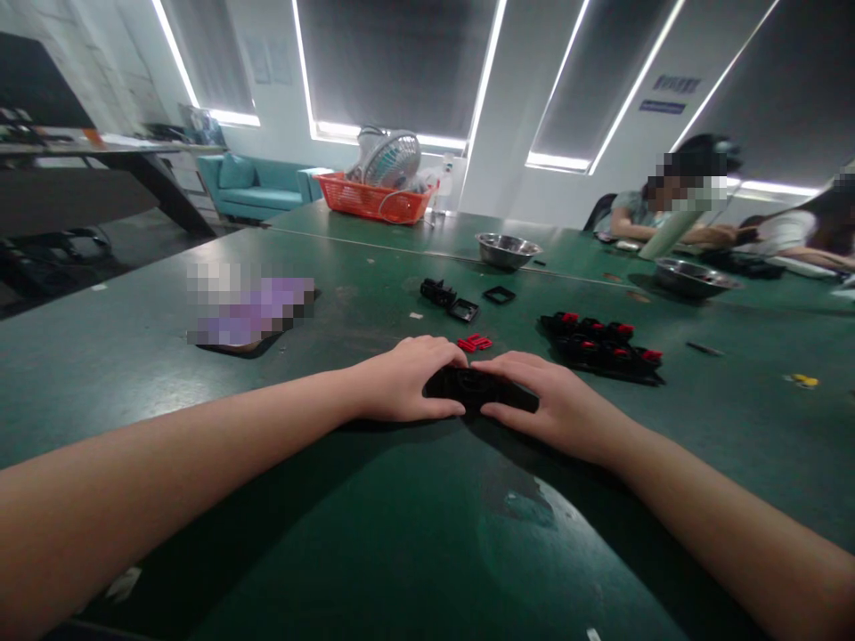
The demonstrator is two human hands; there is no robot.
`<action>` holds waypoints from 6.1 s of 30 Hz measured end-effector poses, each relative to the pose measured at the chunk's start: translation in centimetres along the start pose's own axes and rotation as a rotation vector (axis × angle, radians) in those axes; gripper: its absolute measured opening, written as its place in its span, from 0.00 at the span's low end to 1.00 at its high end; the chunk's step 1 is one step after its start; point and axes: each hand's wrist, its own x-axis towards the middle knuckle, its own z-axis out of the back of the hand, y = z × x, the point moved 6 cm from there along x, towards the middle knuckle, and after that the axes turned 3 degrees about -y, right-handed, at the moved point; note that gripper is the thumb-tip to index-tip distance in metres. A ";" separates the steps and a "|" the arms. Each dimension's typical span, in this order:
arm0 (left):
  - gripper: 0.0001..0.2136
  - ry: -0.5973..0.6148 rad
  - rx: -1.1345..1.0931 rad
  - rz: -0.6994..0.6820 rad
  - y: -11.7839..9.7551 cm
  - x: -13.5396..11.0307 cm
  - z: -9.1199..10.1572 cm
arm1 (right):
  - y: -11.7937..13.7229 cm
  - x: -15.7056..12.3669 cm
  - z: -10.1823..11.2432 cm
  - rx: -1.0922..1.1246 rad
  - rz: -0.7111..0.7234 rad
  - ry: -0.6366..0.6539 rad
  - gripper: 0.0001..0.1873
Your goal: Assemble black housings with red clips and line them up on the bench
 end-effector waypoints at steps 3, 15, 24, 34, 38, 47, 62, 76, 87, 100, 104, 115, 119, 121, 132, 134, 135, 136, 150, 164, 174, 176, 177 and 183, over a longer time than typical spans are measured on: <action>0.20 -0.005 0.004 -0.001 0.0 0.0 0.0 | 0.0 0.0 0.1 -0.002 -0.005 0.005 0.22; 0.22 0.000 -0.002 0.008 0.1 0.0 0.0 | -0.3 0.0 -0.1 0.005 -0.016 0.011 0.23; 0.22 -0.002 0.001 0.009 0.2 0.0 0.0 | -0.3 0.0 -0.1 0.013 -0.027 0.013 0.24; 0.22 0.001 0.001 0.009 0.1 0.0 -0.1 | -0.2 -0.1 -0.1 0.018 -0.020 0.021 0.24; 0.23 0.006 -0.004 0.010 0.1 0.0 0.0 | -0.1 0.0 0.0 0.018 -0.019 0.021 0.24; 0.21 -0.004 -0.006 -0.015 -0.1 -0.2 0.0 | -0.1 0.0 -0.1 0.016 -0.035 0.037 0.23; 0.20 -0.004 0.005 -0.011 0.0 -0.1 -0.1 | 0.1 0.0 0.0 0.018 -0.015 0.031 0.23; 0.20 0.000 0.011 -0.004 0.0 -0.1 0.0 | 0.2 0.0 0.1 0.014 -0.013 0.029 0.22; 0.20 0.003 0.012 -0.001 0.0 0.0 -0.1 | 0.3 0.0 0.1 0.011 -0.013 0.035 0.22; 0.19 0.011 0.020 0.013 0.0 0.0 -0.1 | 0.2 0.0 -0.1 0.012 -0.020 0.046 0.23; 0.20 0.018 0.029 0.023 0.0 0.1 0.0 | 0.3 0.1 0.1 0.016 -0.032 0.033 0.22; 0.19 0.034 0.034 0.032 0.0 0.1 -0.1 | -0.1 0.1 -0.2 0.005 -0.048 0.028 0.22; 0.19 0.036 0.044 0.044 -0.1 0.1 -0.1 | -0.1 0.1 -0.2 -0.005 -0.043 0.019 0.22; 0.19 0.037 0.045 0.047 -0.1 0.1 0.0 | -0.1 0.0 -0.2 -0.010 -0.037 0.014 0.22; 0.19 0.017 0.040 0.032 0.0 0.1 -0.2 | -0.1 0.0 -0.1 -0.004 -0.041 -0.015 0.20; 0.19 0.013 0.033 0.022 0.0 0.1 -0.1 | 0.0 0.0 -0.1 -0.001 -0.038 -0.021 0.20; 0.20 0.011 0.029 0.015 0.0 0.0 -0.1 | 0.0 0.0 -0.1 0.000 -0.035 -0.021 0.20; 0.20 0.008 0.025 0.008 0.0 0.0 -0.1 | 0.0 0.0 -0.1 -0.001 -0.031 -0.020 0.20; 0.20 -0.010 0.034 -0.016 -0.2 0.0 -0.4 | 0.3 -0.2 0.1 0.023 -0.015 -0.012 0.21; 0.20 0.005 0.028 0.016 -0.4 -0.1 -0.3 | 0.8 -0.5 0.3 0.058 -0.009 0.006 0.24; 0.20 0.008 0.030 0.011 -0.2 -0.2 -0.3 | 0.4 -0.4 0.0 0.022 -0.001 0.020 0.25; 0.19 0.007 0.025 0.010 -0.2 -0.2 -0.3 | 0.5 -0.3 0.0 0.017 -0.008 0.014 0.23; 0.19 0.005 0.021 0.009 -0.2 -0.2 -0.3 | 0.6 -0.3 0.0 0.013 -0.014 0.010 0.23; 0.18 -0.004 0.019 0.012 -0.3 0.0 -0.1 | 0.9 -0.2 0.2 -0.005 -0.049 0.013 0.20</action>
